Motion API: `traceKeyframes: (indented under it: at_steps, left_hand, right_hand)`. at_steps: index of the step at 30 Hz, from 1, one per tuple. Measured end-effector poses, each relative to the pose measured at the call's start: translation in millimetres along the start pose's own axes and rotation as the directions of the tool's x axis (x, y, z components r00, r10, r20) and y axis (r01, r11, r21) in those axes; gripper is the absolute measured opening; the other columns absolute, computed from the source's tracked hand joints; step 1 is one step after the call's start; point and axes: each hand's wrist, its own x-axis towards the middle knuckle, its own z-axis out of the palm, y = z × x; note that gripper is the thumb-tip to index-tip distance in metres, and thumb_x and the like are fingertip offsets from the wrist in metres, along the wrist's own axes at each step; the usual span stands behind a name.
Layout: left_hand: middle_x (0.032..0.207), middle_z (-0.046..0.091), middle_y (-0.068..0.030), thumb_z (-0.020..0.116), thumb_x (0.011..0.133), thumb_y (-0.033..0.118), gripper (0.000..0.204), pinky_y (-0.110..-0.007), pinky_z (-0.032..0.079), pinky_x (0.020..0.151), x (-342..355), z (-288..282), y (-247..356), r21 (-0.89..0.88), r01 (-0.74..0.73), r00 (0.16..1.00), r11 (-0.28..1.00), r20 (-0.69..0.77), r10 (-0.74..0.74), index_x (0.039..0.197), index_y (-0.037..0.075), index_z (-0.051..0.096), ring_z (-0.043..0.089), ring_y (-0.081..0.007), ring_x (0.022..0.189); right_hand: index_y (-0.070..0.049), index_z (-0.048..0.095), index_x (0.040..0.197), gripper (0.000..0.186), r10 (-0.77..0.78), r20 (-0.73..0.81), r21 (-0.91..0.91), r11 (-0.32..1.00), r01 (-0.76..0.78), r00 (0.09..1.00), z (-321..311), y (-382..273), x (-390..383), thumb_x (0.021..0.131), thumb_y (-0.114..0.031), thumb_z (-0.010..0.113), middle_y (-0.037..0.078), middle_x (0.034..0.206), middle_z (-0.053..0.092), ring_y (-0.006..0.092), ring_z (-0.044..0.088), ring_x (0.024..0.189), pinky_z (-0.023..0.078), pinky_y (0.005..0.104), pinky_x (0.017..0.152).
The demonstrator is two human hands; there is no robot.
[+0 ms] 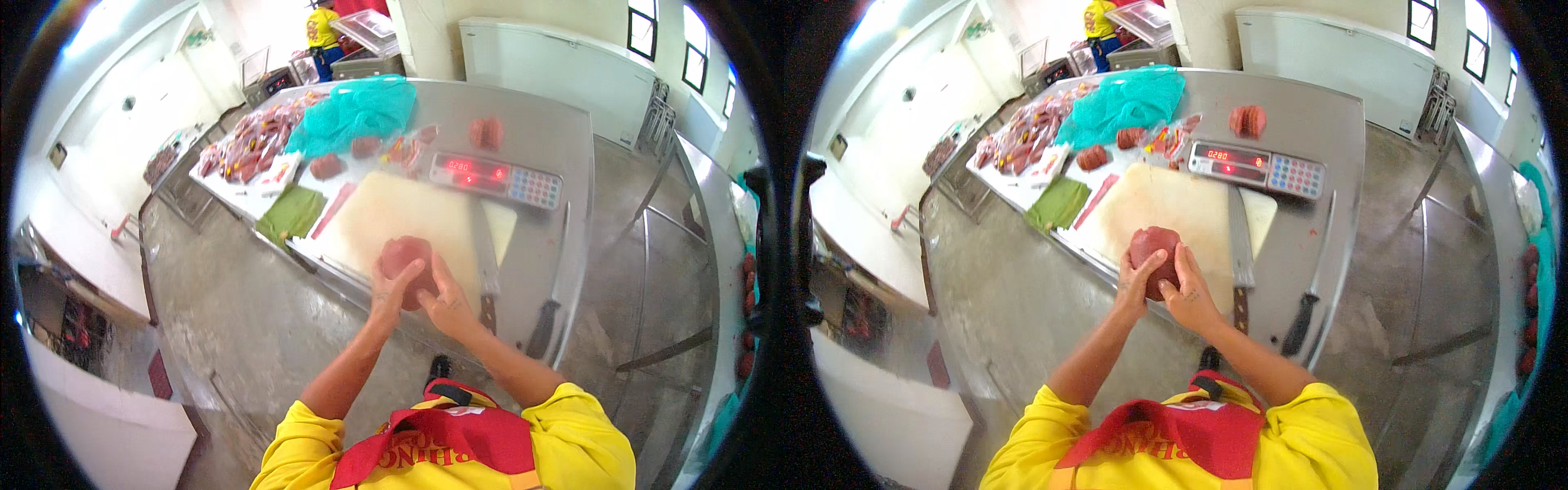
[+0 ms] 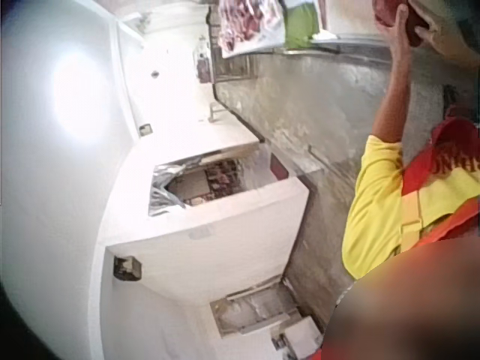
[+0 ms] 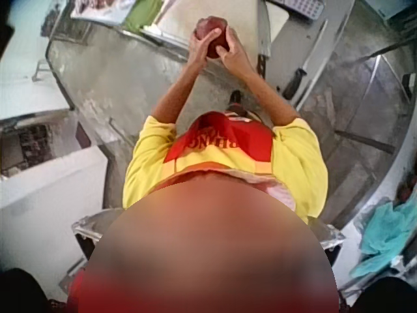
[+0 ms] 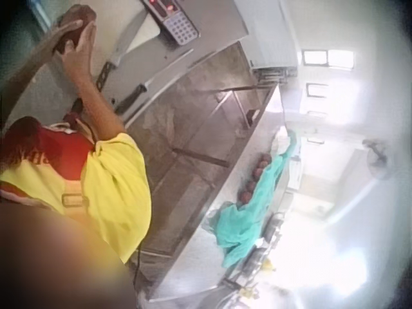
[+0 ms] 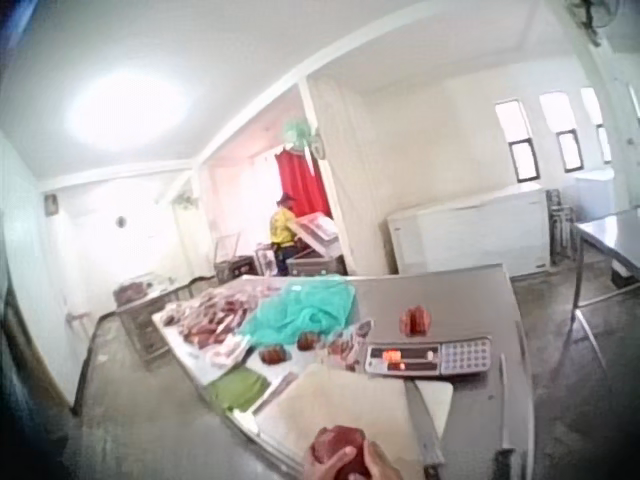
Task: The person slices red meat into portions on a white cutting board using a knife, then places the slices onto a digital scale to measure weight. The person repeats this process multiple times, handling the meat and knife throughout.
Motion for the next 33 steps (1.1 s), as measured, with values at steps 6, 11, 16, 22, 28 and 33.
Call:
traceKeyframes:
  at_steps: [6,11,16,22,28,33]
  left_hand:
    - [0.127,0.049,-0.0153,0.075,0.076,0.031,0.075,-0.033,0.045,0.091,126,-13,-10,0.151,0.09,0.996,0.984,-0.001,-0.091,0.132,-0.002,0.038,0.051,-0.0217,0.113]
    - [0.137,0.035,-0.0251,0.071,0.075,0.052,0.093,-0.041,0.033,0.105,163,-35,-20,0.784,-0.013,0.995,0.62,-0.05,0.084,0.134,-0.01,0.034,0.038,-0.035,0.126]
    - [0.136,0.034,-0.0235,0.066,0.083,0.045,0.083,-0.037,0.028,0.107,170,-66,-29,0.456,-0.232,0.955,0.859,0.275,0.112,0.137,-0.007,0.03,0.033,-0.0313,0.129]
    - [0.127,0.045,-0.0129,0.057,0.092,0.022,0.048,-0.036,0.033,0.101,212,-112,-22,0.229,-0.224,0.944,0.947,0.292,0.153,0.131,0.0,0.039,0.043,-0.02,0.118]
    - [0.12,0.047,-0.0111,0.056,0.092,0.023,0.033,-0.038,0.033,0.096,218,-114,-28,0.21,-0.336,0.892,0.918,0.382,0.24,0.115,0.001,0.048,0.044,-0.0227,0.111]
    - [0.13,0.04,-0.0116,0.055,0.093,0.032,0.041,-0.038,0.029,0.1,210,-97,-30,0.251,-0.463,0.793,0.85,0.546,0.271,0.121,0.004,0.043,0.038,-0.0215,0.118]
  right_hand:
    - [0.01,0.022,0.14,0.07,0.1,-0.059,0.057,0.994,-0.097,0.993,41,41,124,0.083,-0.013,0.056,0.031,0.145,0.023,0.0418,0.023,0.136,0.021,0.0407,0.113]
    - [0.009,0.029,0.138,0.068,0.121,0.065,-0.136,0.984,-0.111,0.991,26,42,134,0.083,-0.017,0.059,0.029,0.141,0.033,0.0409,0.032,0.132,0.026,0.041,0.111]
    - [0.007,0.023,0.14,0.075,0.247,-0.371,-0.731,0.517,-0.446,0.895,-19,18,10,0.078,-0.009,0.062,0.03,0.13,0.043,0.0428,0.041,0.123,0.033,0.0499,0.102]
    - [0.007,0.035,0.123,0.06,0.603,-0.541,-0.55,0.274,-0.789,0.587,8,13,-38,0.072,-0.006,0.064,0.03,0.104,0.056,0.0459,0.057,0.095,0.046,0.0478,0.082]
    - [0.001,0.051,0.082,0.025,0.667,-0.646,-0.166,0.352,-0.921,0.372,42,-89,-32,0.08,-0.019,0.066,0.02,0.066,0.058,0.0367,0.06,0.062,0.045,0.0434,0.058]
    - [-0.001,0.053,0.09,0.03,0.73,-0.527,-0.221,0.377,-0.9,0.435,84,-156,-11,0.088,-0.03,0.062,0.019,0.073,0.062,0.039,0.061,0.067,0.047,0.0439,0.06]
